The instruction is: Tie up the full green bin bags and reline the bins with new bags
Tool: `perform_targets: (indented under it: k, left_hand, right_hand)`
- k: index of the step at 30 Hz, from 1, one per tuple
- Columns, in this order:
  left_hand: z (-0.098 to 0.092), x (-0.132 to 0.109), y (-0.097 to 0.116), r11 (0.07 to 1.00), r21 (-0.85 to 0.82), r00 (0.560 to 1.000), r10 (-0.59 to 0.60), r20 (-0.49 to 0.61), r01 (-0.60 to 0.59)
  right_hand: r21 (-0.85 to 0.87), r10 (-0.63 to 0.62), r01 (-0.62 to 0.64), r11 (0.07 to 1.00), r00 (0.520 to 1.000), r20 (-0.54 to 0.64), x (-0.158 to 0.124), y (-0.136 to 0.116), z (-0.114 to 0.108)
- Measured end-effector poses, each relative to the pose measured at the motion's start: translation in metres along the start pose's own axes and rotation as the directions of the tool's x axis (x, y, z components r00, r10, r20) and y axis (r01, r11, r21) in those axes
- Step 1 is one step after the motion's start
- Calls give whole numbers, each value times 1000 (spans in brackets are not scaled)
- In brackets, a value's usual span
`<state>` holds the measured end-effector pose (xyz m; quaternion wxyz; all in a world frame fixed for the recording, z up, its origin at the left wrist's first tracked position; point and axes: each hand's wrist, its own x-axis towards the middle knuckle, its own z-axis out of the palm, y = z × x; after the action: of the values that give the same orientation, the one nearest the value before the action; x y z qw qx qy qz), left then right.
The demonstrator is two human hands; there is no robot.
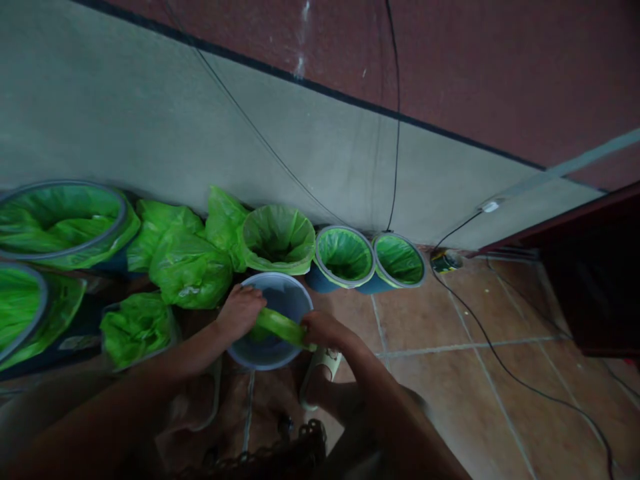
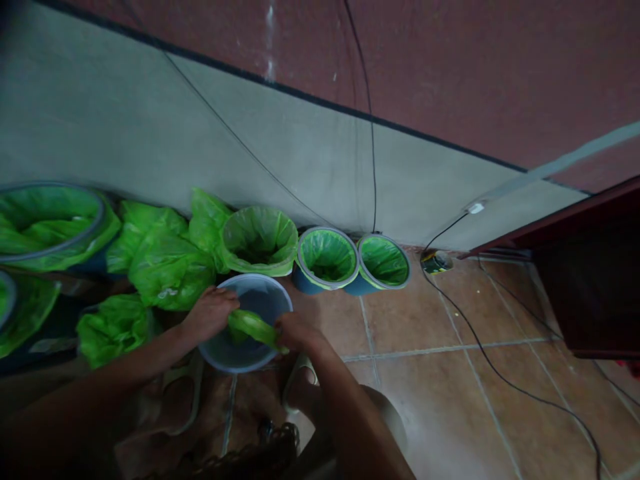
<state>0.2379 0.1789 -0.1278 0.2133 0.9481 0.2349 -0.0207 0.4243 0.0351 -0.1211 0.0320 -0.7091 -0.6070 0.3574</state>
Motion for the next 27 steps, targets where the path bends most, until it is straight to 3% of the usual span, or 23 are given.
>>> perform_targets:
  k: [2, 4, 9, 13, 16, 18, 20, 22, 24, 25, 27]
  left_hand:
    - [-11, -1, 1, 984, 153, 993, 104, -56, -95]
    - [-15, 0, 3, 979, 150, 983, 153, -106, -136]
    - [-7, 4, 12, 983, -32, 960, 167, -225, -179]
    - [1, 6, 25, 956, -272, 962, 38, -271, -114]
    - [5, 7, 35, 865, -493, 950, -230, -212, 99]
    - [8, 6, 39, 752, -615, 924, -371, -96, 238]
    - [9, 3, 40, 667, -682, 924, -381, 33, 299]
    - [9, 1, 39, 688, -650, 937, -330, 117, 323]
    - [7, -1, 35, 770, -534, 935, -321, 150, 350]
    - [4, -1, 31, 795, -475, 925, -349, 149, 377]
    - [-1, 0, 19, 799, -415, 895, -431, 111, 436]
  right_hand:
    - [142, -79, 59, 988, 986, 144, -9, 7, -10]
    - [331, -132, 61, 942, 972, 196, -14, 8, -14]
    - [648, -1, 73, 758, 994, -111, -5, -8, 3]
    - [800, 71, 69, 596, 988, -138, 10, -23, 27]
    - [863, 176, 7, 505, 978, -111, 14, -29, 34]
    - [901, 254, -35, 433, 963, -85, 14, -31, 32]
    - [930, 325, -51, 365, 942, -76, 15, -32, 28]
    - [942, 363, -53, 330, 929, -75, 16, -30, 24]
    - [901, 380, -104, 421, 922, -71, 16, -25, 19]
    - [814, 382, -166, 557, 921, -74, 16, -21, 16]
    - [452, 399, -320, 833, 913, -89, 11, -11, 9]
